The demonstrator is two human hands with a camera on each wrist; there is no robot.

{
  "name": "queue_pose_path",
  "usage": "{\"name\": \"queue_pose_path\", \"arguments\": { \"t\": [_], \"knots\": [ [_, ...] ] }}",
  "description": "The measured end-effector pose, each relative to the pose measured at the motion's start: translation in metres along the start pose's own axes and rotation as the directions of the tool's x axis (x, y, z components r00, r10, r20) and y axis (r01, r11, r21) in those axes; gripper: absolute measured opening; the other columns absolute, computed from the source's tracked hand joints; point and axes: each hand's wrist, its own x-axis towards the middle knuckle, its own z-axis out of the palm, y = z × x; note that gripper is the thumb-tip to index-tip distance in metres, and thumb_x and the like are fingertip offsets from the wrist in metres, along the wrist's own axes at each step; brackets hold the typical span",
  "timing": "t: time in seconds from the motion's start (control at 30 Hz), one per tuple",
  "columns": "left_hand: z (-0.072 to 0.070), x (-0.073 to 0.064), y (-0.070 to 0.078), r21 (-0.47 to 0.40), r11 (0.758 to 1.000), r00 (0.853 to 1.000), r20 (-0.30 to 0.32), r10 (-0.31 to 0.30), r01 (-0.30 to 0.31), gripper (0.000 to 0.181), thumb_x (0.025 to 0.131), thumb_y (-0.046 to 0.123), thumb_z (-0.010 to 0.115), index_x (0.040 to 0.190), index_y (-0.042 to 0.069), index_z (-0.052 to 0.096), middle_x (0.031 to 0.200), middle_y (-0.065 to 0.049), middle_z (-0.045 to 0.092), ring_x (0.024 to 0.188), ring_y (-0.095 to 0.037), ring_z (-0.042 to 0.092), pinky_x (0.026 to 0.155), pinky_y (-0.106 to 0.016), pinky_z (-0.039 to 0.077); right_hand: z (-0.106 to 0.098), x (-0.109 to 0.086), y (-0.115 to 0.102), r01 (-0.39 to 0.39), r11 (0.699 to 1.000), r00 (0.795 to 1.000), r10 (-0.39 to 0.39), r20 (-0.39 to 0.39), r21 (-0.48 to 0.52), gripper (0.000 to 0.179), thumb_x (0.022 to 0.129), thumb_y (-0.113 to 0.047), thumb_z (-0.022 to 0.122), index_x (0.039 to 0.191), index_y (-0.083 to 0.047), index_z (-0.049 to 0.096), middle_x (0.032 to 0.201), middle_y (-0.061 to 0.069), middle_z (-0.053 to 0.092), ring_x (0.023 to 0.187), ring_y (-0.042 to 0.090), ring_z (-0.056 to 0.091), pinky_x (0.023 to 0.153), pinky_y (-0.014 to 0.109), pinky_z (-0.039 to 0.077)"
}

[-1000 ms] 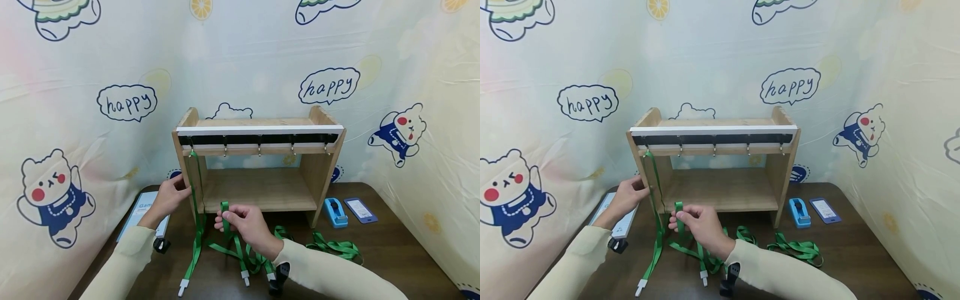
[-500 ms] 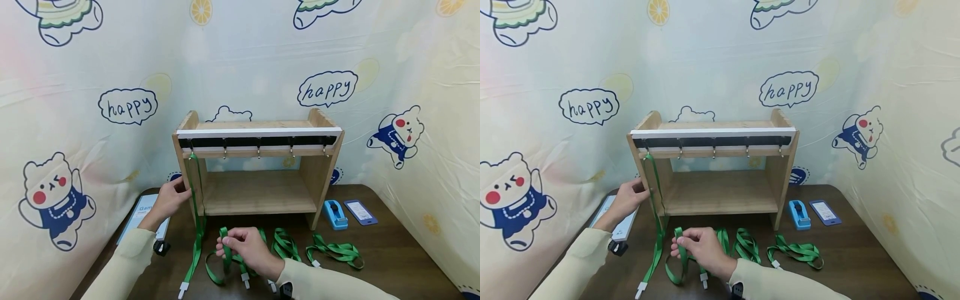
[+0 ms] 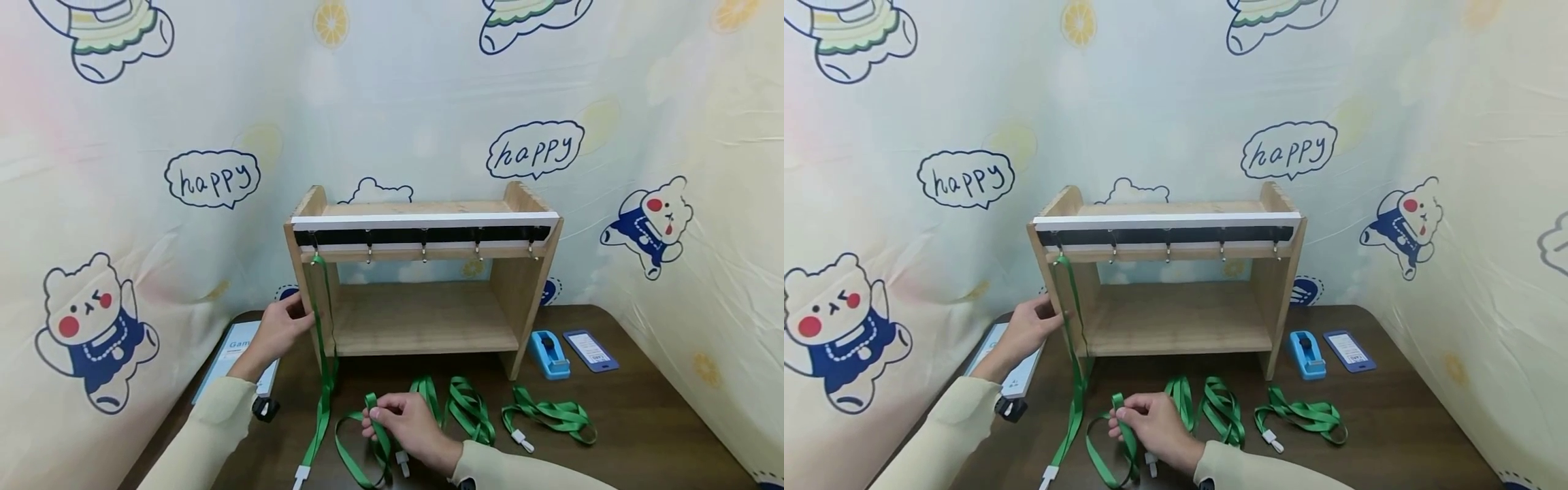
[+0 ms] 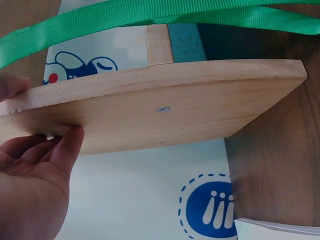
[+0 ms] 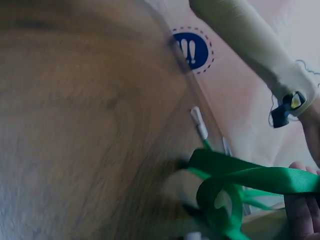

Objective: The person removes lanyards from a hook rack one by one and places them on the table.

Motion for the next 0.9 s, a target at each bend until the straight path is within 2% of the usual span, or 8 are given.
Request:
{"name": "queue_pose_path", "arguments": {
  "t": [0.17, 0.37, 0.5, 0.67, 0.9],
  "knots": [
    [0.002, -0.002, -0.003, -0.006, 1.000, 1.000, -0.005, -0.005, 0.005, 0.054, 0.098, 0.032, 0.065, 0.146, 0.010, 0.053, 0.129, -0.017, 0.066, 0.112, -0.029, 0.061, 0.095, -0.044, 0.056, -0.004, 0.007, 0.012, 0.005, 0.999, 0.998, -0.008, -0.066, -0.048, 0.020, 0.097, -0.009, 0.065, 0.105, 0.007, 0.074, 0.103, 0.028, 0.075, 0.083, 0.019, 0.078, 0.073, 0.027, 0.062],
    [0.003, -0.001, -0.002, -0.011, 0.998, 0.998, -0.014, 0.062, -0.062, 0.052, 0.098, 0.026, 0.064, 0.146, 0.008, 0.053, 0.127, -0.018, 0.068, 0.112, -0.029, 0.064, 0.089, -0.037, 0.056, -0.006, 0.019, 0.013, 0.029, 0.994, 0.989, -0.044, -0.138, -0.109, 0.017, 0.096, -0.009, 0.067, 0.107, -0.003, 0.078, 0.107, 0.019, 0.077, 0.092, 0.026, 0.078, 0.076, 0.025, 0.061],
    [0.003, -0.001, -0.002, -0.001, 0.997, 0.997, -0.016, 0.074, -0.074, 0.052, 0.098, 0.027, 0.065, 0.145, 0.009, 0.054, 0.127, -0.017, 0.068, 0.111, -0.028, 0.065, 0.087, -0.035, 0.056, -0.006, 0.026, 0.011, 0.029, 0.978, 0.985, -0.063, -0.161, -0.206, 0.017, 0.095, -0.015, 0.069, 0.107, -0.010, 0.080, 0.103, 0.010, 0.080, 0.093, 0.021, 0.078, 0.079, 0.023, 0.060],
    [0.002, 0.000, -0.001, 0.004, 0.997, 0.997, -0.018, 0.071, -0.071, 0.053, 0.097, 0.030, 0.066, 0.145, 0.009, 0.054, 0.127, -0.018, 0.068, 0.111, -0.029, 0.064, 0.089, -0.040, 0.057, -0.008, 0.034, 0.014, 0.016, 0.947, 0.979, -0.080, -0.185, -0.322, 0.020, 0.094, -0.022, 0.071, 0.108, -0.010, 0.080, 0.095, 0.003, 0.081, 0.094, 0.013, 0.077, 0.081, 0.024, 0.060],
    [0.002, 0.000, -0.001, -0.001, 0.999, 0.999, -0.008, 0.048, -0.048, 0.057, 0.098, 0.034, 0.066, 0.147, 0.010, 0.052, 0.129, -0.018, 0.067, 0.113, -0.029, 0.064, 0.094, -0.046, 0.057, -0.007, 0.039, 0.022, -0.006, 0.930, 0.977, -0.073, -0.201, -0.368, 0.019, 0.094, -0.022, 0.072, 0.106, -0.009, 0.081, 0.091, 0.001, 0.081, 0.096, 0.013, 0.076, 0.081, 0.027, 0.061]
  ]
}}
